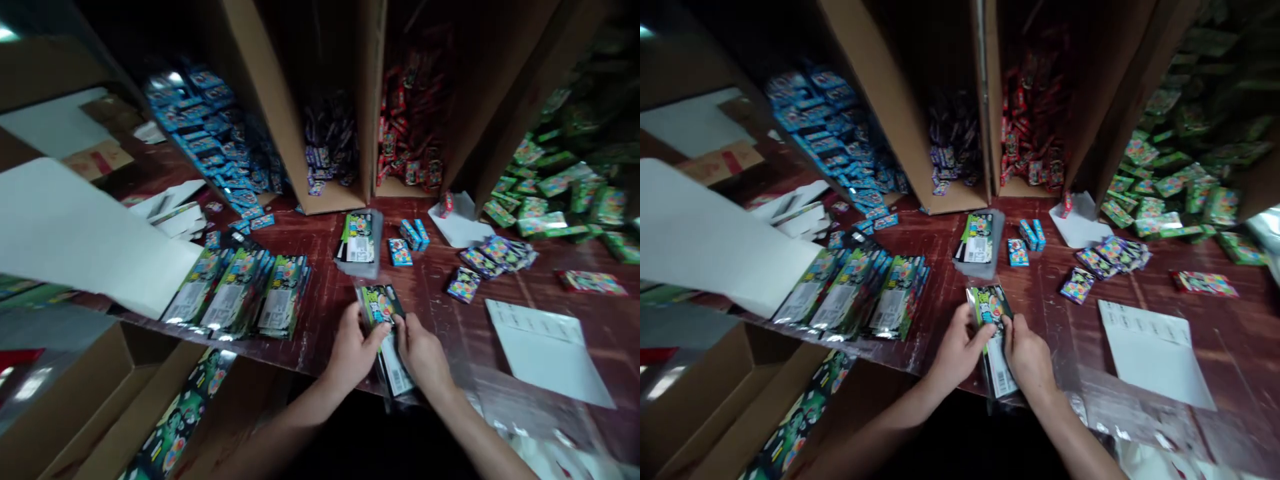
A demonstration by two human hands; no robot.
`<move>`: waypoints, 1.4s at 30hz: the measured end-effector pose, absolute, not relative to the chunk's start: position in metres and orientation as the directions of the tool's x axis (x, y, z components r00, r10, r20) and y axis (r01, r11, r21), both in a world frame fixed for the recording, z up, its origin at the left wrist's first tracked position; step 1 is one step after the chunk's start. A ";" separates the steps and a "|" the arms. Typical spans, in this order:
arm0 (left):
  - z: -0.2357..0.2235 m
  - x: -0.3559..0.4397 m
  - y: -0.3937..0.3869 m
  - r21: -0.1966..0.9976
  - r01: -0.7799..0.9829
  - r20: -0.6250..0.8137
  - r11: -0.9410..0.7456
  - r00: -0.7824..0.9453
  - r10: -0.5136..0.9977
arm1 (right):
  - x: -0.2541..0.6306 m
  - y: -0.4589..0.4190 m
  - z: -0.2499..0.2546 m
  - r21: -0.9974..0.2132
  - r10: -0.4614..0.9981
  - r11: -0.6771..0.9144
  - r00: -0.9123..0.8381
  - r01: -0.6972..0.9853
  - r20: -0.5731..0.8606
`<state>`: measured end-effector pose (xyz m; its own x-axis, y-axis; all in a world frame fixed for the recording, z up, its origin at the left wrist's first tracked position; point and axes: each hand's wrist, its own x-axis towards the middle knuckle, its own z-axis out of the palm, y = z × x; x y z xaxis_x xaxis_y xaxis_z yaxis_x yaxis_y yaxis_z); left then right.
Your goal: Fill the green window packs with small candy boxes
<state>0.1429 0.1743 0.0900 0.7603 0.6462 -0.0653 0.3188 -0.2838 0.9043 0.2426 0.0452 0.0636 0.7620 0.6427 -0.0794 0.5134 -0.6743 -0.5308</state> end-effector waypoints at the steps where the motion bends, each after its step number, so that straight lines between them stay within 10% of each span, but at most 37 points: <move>1: 0.097 0.143 0.182 0.884 0.293 0.015 -0.364 0.760 0.650 | 0.248 0.041 0.067 -0.532 0.643 -0.680 0.760 0.506 -0.099; 8: 0.149 0.263 0.242 0.405 0.064 0.216 -0.912 0.963 0.163 | 0.396 0.025 0.110 -0.429 0.701 -0.575 0.690 0.697 0.182; 13: 0.125 0.371 0.252 0.190 0.128 -0.070 -0.974 0.991 0.117 | 0.487 0.008 0.124 -0.203 0.839 -0.544 0.521 0.814 -0.157; 24: 0.115 0.318 0.171 0.268 -0.206 -0.023 -0.941 0.975 -0.220 | 0.420 -0.028 0.090 -0.258 0.794 -0.595 0.606 0.762 -0.044; 34: 0.088 0.306 0.176 0.468 -0.267 0.016 -0.842 0.956 -0.294 | 0.395 -0.041 0.076 -0.531 0.900 -0.362 0.437 0.767 0.017; 42: 0.096 0.295 0.184 0.485 -0.228 -0.032 -0.844 0.960 -0.278 | 0.381 -0.031 0.078 -0.475 0.899 -0.385 0.439 0.791 0.003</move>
